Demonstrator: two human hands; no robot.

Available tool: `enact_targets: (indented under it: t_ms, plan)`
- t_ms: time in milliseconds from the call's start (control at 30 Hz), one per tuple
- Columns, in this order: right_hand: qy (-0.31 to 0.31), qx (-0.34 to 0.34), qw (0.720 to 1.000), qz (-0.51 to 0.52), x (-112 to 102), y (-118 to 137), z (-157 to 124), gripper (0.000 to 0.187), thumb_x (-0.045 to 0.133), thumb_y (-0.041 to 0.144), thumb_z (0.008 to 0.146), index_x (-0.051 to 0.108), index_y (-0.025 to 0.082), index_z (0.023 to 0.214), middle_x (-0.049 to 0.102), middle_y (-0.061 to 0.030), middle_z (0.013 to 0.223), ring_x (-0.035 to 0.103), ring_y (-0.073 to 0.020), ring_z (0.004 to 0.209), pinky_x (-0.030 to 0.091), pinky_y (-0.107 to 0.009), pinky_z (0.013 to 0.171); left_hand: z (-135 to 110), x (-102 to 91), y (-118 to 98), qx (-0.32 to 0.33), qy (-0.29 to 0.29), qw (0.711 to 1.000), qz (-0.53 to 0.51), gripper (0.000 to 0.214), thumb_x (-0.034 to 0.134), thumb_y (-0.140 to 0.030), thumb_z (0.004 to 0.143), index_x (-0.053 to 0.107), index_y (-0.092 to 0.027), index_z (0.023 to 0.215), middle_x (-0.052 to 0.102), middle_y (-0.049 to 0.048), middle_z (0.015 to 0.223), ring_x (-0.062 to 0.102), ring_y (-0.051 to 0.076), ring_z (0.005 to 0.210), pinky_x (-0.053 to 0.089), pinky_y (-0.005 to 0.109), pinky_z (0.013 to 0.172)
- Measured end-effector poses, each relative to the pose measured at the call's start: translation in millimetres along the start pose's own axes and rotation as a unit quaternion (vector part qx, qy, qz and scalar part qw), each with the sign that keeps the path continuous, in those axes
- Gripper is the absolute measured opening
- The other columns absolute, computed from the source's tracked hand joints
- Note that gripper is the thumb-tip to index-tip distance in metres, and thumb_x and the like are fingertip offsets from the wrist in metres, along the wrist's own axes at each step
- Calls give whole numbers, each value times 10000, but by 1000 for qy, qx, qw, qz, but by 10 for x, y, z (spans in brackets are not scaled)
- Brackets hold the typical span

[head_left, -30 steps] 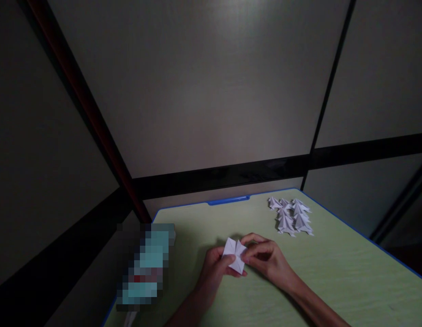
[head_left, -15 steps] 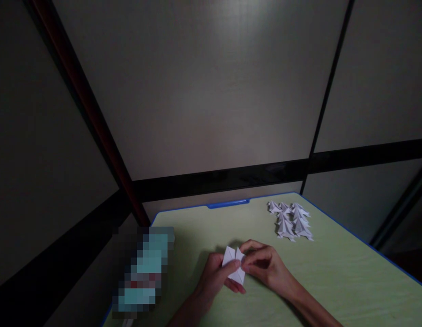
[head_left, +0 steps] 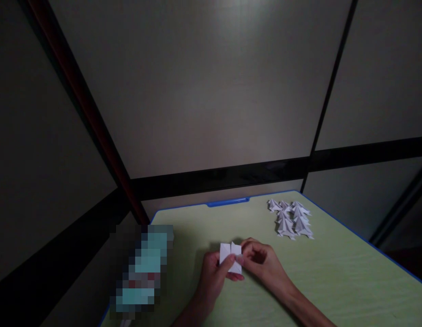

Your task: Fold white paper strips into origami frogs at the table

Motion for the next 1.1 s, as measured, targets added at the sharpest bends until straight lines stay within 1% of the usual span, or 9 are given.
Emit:
enact_targets:
  t_ms: [100, 233, 300, 433, 533, 767, 900, 1100]
  plan:
    - [-5, 12, 1000, -6, -4, 13, -6, 136, 580, 135, 603, 518, 132, 482, 474, 7, 608, 433, -98, 544, 331, -208, 495, 4, -5, 7, 4, 0, 1000, -9, 310, 620, -347, 554, 622, -44, 620, 602, 44, 501, 549, 152, 420, 479, 279, 430]
    - [-12, 34, 999, 39, -5, 6, -20, 133, 550, 93, 603, 530, 131, 477, 500, 14, 574, 431, -99, 544, 319, -209, 511, 8, -12, 9, 4, 0, 1000, -17, 286, 620, -323, 565, 629, -48, 643, 600, 36, 503, 548, 150, 435, 486, 289, 445]
    - [-18, 41, 997, 58, -2, -9, -29, 128, 551, 82, 596, 542, 128, 476, 523, 8, 589, 440, -104, 558, 318, -212, 520, 7, -17, 7, 9, 2, 1000, -20, 273, 614, -310, 577, 632, -51, 662, 607, 39, 524, 552, 152, 451, 487, 289, 451]
    - [-32, 40, 995, 80, -2, -27, -46, 124, 569, 77, 581, 553, 125, 468, 552, -4, 626, 453, -111, 579, 324, -218, 534, 5, -19, 5, 13, 17, 1000, -22, 248, 582, -296, 620, 637, -61, 676, 618, 45, 551, 559, 150, 467, 484, 278, 465]
    - [-32, 38, 995, 84, -7, -29, -45, 136, 571, 83, 583, 544, 127, 458, 558, -4, 603, 455, -112, 568, 326, -220, 529, 2, -13, 0, 12, 24, 999, -19, 247, 570, -293, 634, 637, -62, 695, 619, 45, 556, 556, 144, 467, 483, 273, 469]
    - [-37, 49, 993, 96, -14, -36, -28, 141, 576, 87, 571, 537, 127, 441, 567, 0, 565, 468, -118, 558, 329, -220, 522, -1, 2, -30, 4, 7, 1000, -28, 260, 610, -288, 585, 630, -58, 705, 625, 46, 574, 549, 144, 493, 492, 286, 487]
    - [-39, 56, 991, 111, -11, -38, -35, 146, 591, 91, 563, 536, 127, 432, 575, -1, 560, 472, -114, 552, 326, -215, 514, 5, -3, -25, -8, 15, 1000, -23, 269, 603, -294, 584, 624, -58, 712, 624, 44, 540, 561, 148, 454, 474, 267, 462]
    - [-26, 68, 986, 152, -15, -50, -24, 128, 614, 108, 548, 549, 120, 439, 569, -5, 538, 486, -118, 548, 332, -220, 516, -11, 12, -54, 5, 17, 1000, 1, 287, 580, -316, 586, 619, -53, 694, 613, 41, 482, 558, 145, 410, 431, 222, 403]
Point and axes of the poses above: each hand's wrist, its own z-axis towards the middle knuckle, its own x-axis out of the palm, y = z × x, the point moved 2 cm from there along z, towards the middle knuckle
